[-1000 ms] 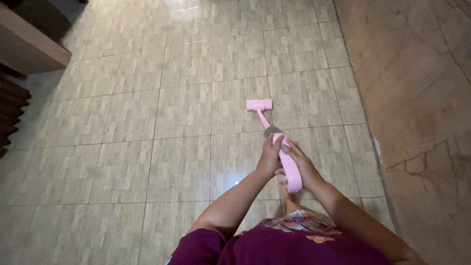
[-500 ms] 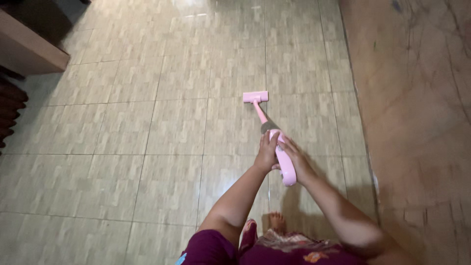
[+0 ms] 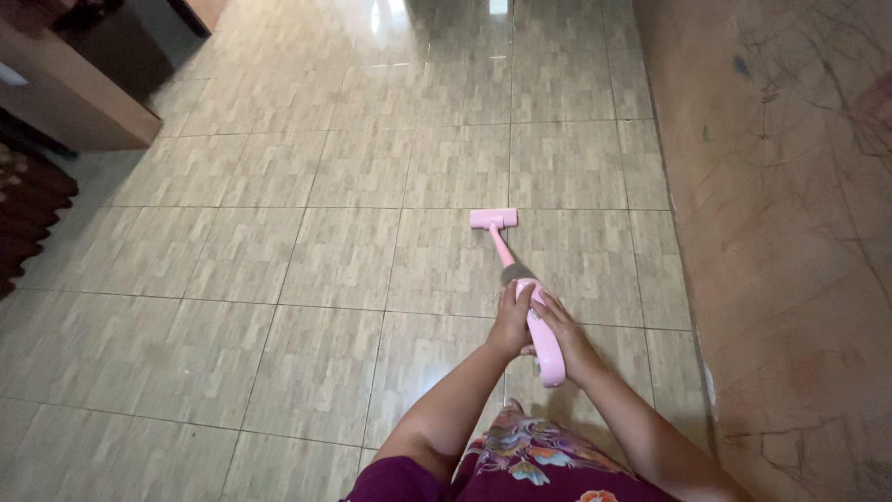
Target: The person vacuums the tiled floor using a handheld pink vacuum cleaner, moving it along the ground and near a wall.
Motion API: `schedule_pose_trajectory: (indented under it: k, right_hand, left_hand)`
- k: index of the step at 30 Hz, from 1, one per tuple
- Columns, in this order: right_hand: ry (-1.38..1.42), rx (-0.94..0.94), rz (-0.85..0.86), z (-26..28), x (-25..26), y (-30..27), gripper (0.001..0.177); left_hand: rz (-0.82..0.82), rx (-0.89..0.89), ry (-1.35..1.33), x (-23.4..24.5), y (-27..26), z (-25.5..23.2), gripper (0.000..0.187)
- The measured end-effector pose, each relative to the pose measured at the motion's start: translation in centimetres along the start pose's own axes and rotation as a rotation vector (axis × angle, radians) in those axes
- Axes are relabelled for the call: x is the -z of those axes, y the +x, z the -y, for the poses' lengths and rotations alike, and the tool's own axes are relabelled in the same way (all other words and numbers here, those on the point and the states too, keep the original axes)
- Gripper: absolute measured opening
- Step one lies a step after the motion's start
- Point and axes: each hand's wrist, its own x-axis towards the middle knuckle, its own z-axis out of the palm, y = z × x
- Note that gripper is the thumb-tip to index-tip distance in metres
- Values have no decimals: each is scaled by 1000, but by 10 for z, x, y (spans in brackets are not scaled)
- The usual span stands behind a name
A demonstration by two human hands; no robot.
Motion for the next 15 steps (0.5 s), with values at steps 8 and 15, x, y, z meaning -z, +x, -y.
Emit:
schedule_pose_trajectory:
  k: [8, 15]
  right_hand:
    - [895, -601, -107, 94, 16, -124, 55]
    - [1245, -800, -162, 181, 12, -265, 53]
  left_hand:
    - [-10, -68, -12, 1, -125, -67, 93]
    - [-9, -143, -5, 6, -271, -131, 88]
